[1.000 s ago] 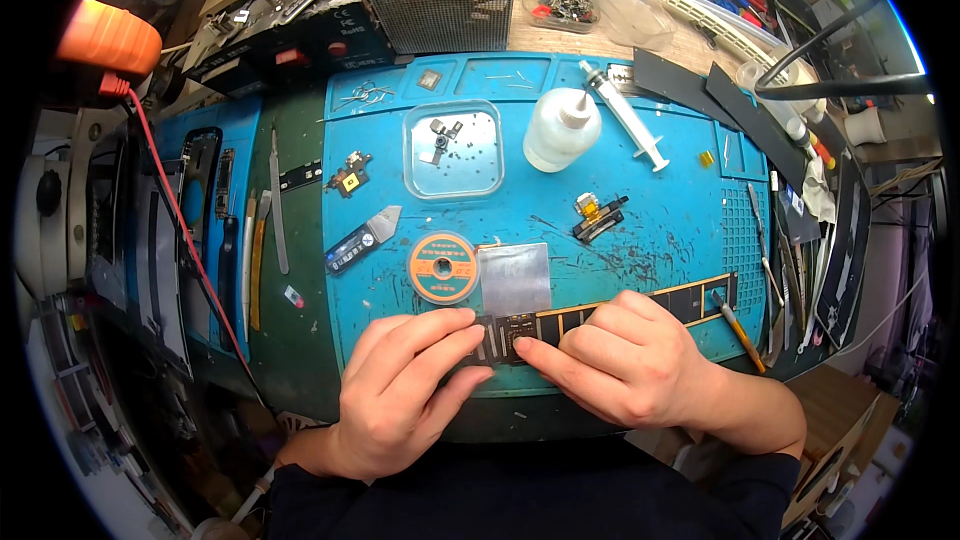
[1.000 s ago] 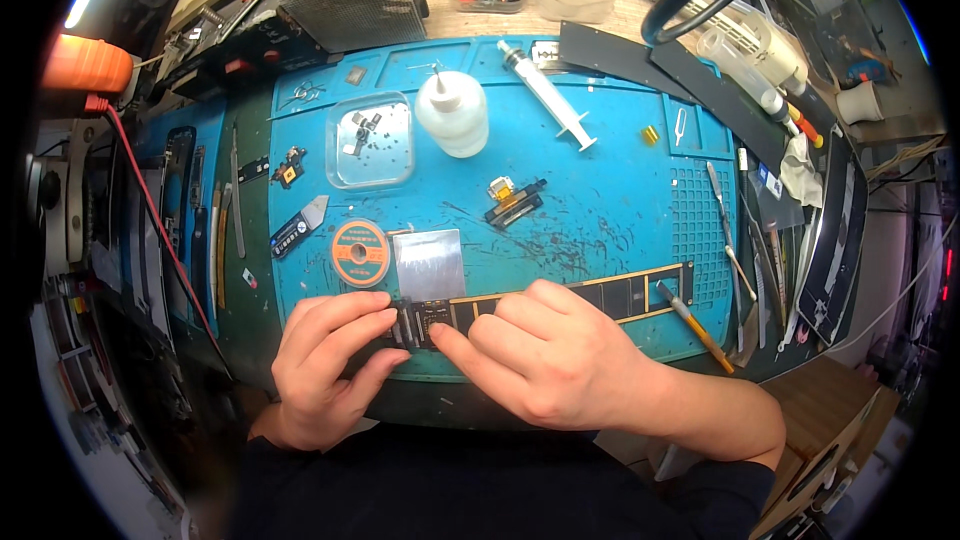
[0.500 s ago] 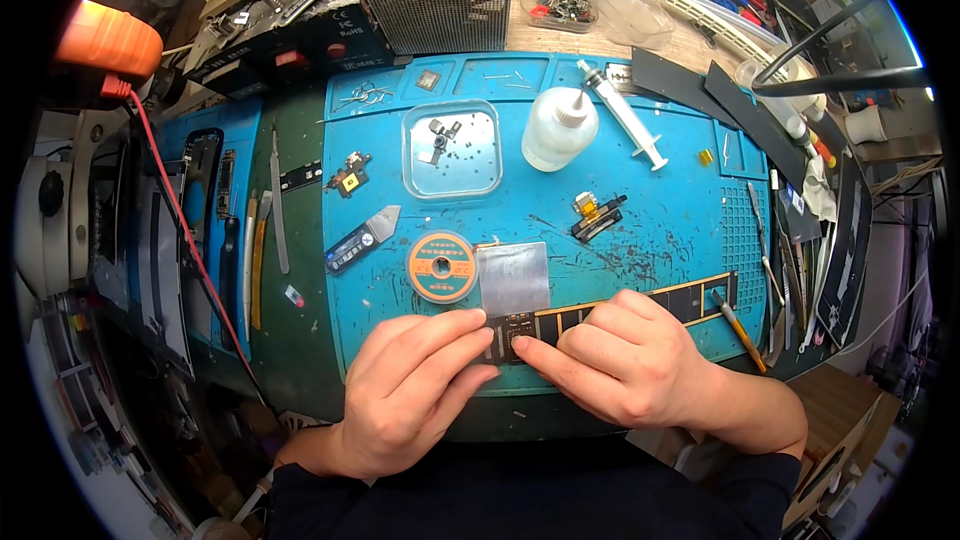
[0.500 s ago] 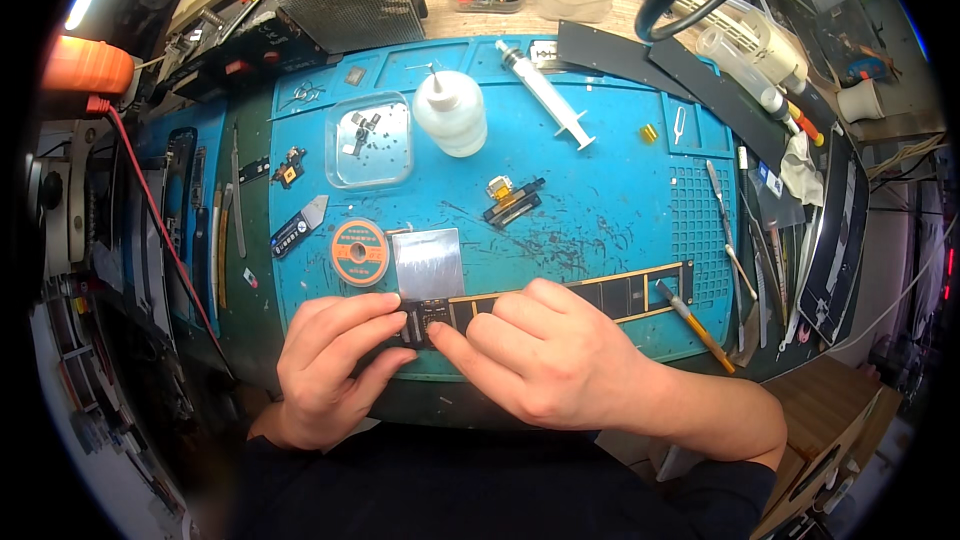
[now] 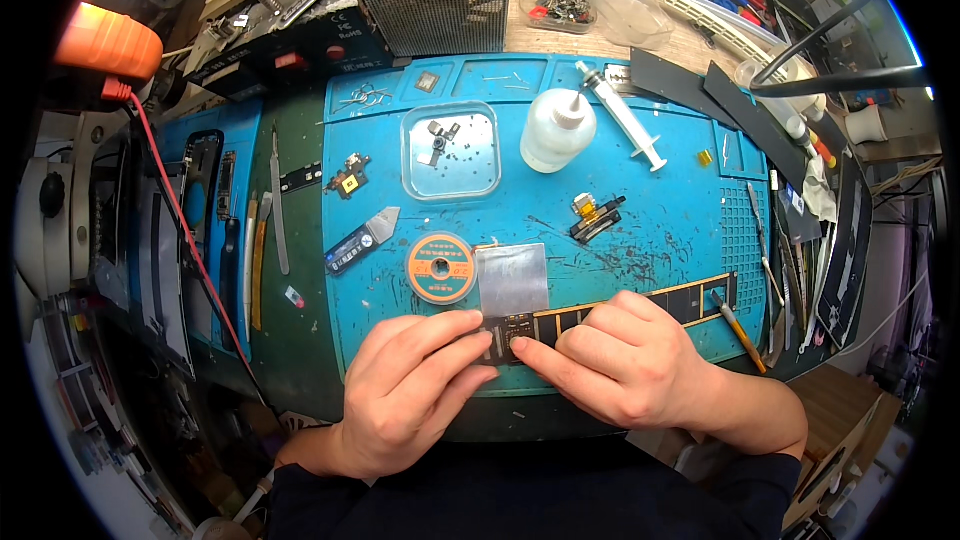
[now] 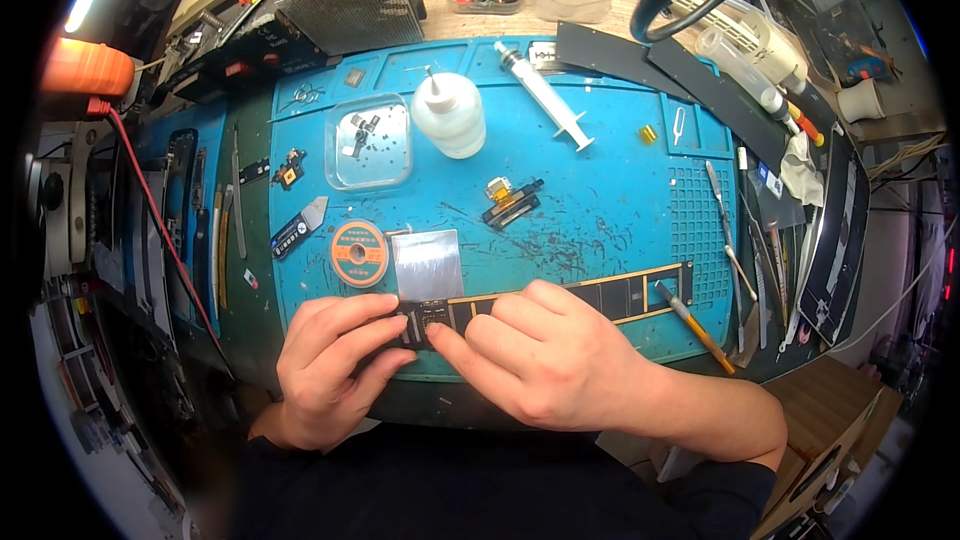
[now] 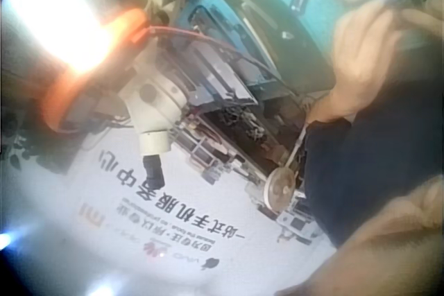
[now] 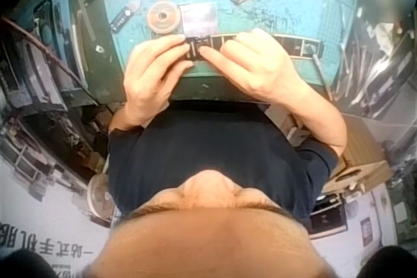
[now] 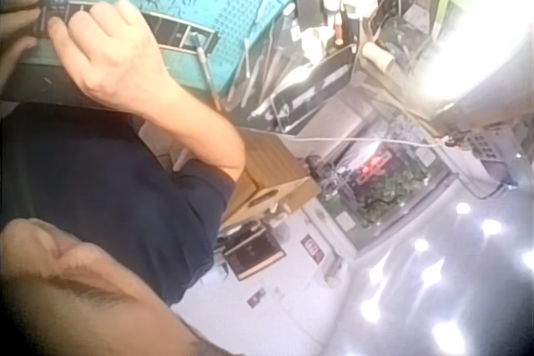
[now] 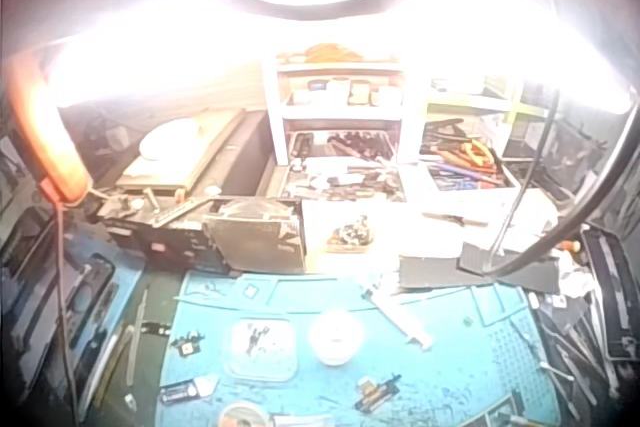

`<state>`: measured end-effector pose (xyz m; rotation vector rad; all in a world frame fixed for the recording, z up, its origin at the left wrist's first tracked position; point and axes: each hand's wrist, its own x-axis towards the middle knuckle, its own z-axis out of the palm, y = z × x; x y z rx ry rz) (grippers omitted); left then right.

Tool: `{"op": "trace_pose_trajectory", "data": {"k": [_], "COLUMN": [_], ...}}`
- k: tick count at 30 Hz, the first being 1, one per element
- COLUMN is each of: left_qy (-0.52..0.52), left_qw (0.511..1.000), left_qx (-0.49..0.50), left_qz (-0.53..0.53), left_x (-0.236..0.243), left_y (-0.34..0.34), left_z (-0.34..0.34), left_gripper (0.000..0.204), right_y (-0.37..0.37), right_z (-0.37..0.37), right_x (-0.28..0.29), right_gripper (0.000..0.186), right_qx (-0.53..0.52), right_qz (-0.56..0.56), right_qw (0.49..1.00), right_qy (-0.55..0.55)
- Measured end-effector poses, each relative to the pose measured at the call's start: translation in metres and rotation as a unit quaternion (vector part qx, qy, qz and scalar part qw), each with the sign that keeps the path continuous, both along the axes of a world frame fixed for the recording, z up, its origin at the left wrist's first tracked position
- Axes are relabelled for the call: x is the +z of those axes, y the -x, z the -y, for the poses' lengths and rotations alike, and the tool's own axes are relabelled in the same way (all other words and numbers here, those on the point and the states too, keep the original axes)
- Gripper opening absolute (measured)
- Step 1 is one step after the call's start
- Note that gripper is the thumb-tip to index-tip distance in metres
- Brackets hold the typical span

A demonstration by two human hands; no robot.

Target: The person applies a liquid to a small electronic component using a brush, then uses a cotton swab to clean the component. They handle a circuit board and a flexible ribbon cable, applying liquid to the cable and wiping it with a swab.

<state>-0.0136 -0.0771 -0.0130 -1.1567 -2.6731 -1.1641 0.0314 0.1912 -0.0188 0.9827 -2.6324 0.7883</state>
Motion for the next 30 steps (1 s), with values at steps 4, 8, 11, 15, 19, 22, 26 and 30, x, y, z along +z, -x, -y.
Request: {"op": "trace_pose_trajectory", "data": {"k": [4,8,11,15,19,22,26,30], "left_qy": [-0.001,-0.005,-0.002,-0.003,-0.008,-0.007,-0.006,-0.007], "left_qw": [1.000,1.000,1.000,1.000,1.000,1.000,1.000,1.000], "left_qx": [0.003,0.006,-0.002,-0.003,-0.006,-0.002,-0.002,-0.003], "left_qz": [0.000,0.007,0.001,0.000,-0.002,-0.002,-0.005,-0.003], "left_x": [0.0013,-0.0001,0.0011,0.0009,0.0004,0.0000,-0.0005,-0.0005], "left_y": [-0.0006,-0.0012,0.0005,0.0003,0.0008,0.0002,0.0000,0.0000], "left_z": [0.0009,-0.0002,0.0005,0.0002,0.0003,-0.0002,-0.0006,-0.0007], "left_gripper": [0.041,0.042,0.040,0.039,0.039,0.039,0.039,0.039], "right_y": [-0.0010,-0.0009,-0.0005,-0.0007,-0.0008,-0.0001,-0.0005,0.0003], "right_z": [0.0002,0.0002,-0.0003,0.0010,0.0001,-0.0002,-0.0004,-0.0006], "right_x": [0.0015,0.0001,0.0007,-0.0023,-0.0002,0.0005,0.0016,0.0036], "right_gripper": [0.041,0.041,0.041,0.050,0.045,0.043,0.043,0.043], "right_qx": [0.001,-0.001,0.002,-0.009,0.000,0.005,0.007,0.010], "right_qz": [0.002,0.000,-0.002,-0.003,0.003,0.002,0.001,0.004], "right_qw": [1.000,1.000,1.000,1.000,1.000,1.000,1.000,1.000], "right_qy": [-0.004,-0.001,-0.005,0.001,0.001,-0.005,-0.019,-0.027]}}
